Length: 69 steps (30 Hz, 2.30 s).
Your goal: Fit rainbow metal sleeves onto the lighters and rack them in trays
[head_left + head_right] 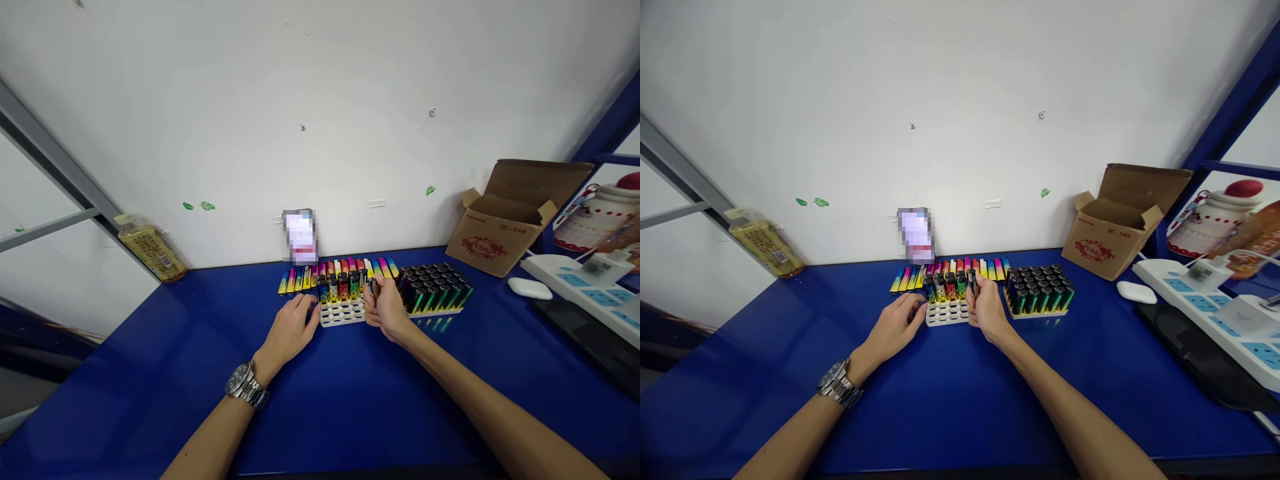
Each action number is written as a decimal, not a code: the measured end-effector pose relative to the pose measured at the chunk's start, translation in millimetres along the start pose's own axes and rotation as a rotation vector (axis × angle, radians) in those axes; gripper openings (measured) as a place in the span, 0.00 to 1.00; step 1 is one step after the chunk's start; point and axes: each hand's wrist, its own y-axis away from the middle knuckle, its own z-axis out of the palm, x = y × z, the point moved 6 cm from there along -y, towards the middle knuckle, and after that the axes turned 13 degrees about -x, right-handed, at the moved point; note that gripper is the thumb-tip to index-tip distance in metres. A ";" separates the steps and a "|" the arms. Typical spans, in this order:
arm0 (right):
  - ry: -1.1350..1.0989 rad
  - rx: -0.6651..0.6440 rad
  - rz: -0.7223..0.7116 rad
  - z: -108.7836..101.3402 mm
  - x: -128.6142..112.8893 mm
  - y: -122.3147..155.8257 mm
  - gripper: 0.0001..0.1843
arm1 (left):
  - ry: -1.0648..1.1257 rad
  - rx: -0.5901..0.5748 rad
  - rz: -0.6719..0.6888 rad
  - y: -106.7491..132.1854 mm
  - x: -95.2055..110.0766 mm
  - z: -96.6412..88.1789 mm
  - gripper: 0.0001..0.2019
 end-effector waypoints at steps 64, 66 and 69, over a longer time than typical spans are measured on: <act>1.252 0.173 -0.284 -8.7 -8.7 1.7 0.10 | -0.454 0.016 -0.533 2.4 -61.6 -22.7 0.10; 1.220 0.135 -0.264 -7.0 -4.4 -0.6 0.15 | -0.437 0.021 -0.543 3.4 -64.8 -23.7 0.10; 1.187 0.113 -0.260 -5.8 -2.9 -1.4 0.17 | -0.445 0.012 -0.554 4.2 -68.2 -24.5 0.11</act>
